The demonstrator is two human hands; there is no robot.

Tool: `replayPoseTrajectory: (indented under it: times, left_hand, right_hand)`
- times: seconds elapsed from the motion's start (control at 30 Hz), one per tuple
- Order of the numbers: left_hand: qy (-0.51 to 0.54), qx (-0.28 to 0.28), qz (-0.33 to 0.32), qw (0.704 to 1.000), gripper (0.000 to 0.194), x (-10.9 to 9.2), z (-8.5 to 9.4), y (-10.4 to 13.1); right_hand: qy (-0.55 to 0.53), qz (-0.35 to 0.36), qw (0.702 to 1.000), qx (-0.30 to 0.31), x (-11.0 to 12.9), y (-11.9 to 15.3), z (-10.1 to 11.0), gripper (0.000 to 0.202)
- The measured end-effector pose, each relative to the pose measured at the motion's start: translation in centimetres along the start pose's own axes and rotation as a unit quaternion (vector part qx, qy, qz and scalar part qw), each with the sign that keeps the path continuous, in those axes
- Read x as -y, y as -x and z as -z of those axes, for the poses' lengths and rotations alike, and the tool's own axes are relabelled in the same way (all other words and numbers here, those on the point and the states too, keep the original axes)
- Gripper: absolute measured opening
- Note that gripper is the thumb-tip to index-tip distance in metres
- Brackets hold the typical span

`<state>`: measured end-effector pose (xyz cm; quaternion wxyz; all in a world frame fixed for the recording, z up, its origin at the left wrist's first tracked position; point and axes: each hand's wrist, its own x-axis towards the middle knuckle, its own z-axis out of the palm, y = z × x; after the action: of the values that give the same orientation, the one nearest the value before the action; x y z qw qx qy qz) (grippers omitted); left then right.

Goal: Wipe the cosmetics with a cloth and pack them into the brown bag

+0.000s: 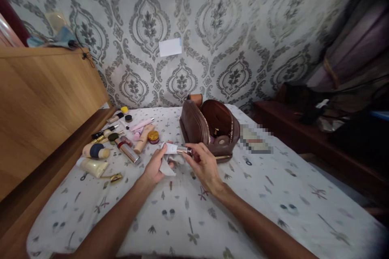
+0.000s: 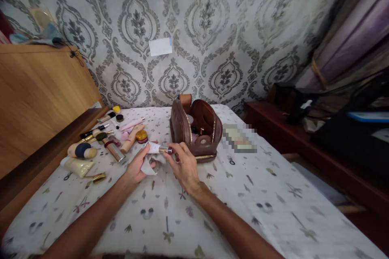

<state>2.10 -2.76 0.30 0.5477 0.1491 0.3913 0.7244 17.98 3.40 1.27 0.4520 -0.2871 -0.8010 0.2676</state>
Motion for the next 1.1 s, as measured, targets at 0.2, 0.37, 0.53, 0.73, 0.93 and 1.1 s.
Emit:
replayPoseTrajectory:
  times: [0.2,0.37,0.53,0.73,0.93,1.1]
  left_hand:
    - [-0.103,-0.068,0.005,0.992,0.042,0.2,-0.3,0.1]
    - [-0.089,-0.148,-0.12,0.978,0.04,-0.5,0.3,-0.6]
    - [-0.147,-0.067,-0.237,0.958,0.033,-1.2,-0.2,0.4]
    - [-0.355,0.151,-0.234,0.893,0.033,-0.2,-0.9,2.2]
    - [-0.415,0.148,-0.261,0.859,0.038,-0.4,-0.3,1.9]
    - [-0.424,0.134,-0.264,0.856,0.053,-1.2,0.2,1.9]
  right_hand:
    - [-0.103,-0.068,0.992,0.023,-0.1,-0.3,-0.1,0.034]
    - [-0.13,-0.079,0.988,-0.004,-0.1,-0.2,0.0,0.037]
    - [-0.146,-0.078,0.986,0.031,0.2,0.0,-0.4,0.033]
    - [-0.225,-0.102,0.968,0.048,0.4,0.3,-1.3,0.031]
    - [-0.261,-0.121,0.957,0.044,0.4,0.5,-1.3,0.033]
    - [-0.286,-0.147,0.947,-0.014,1.1,0.3,-0.9,0.038]
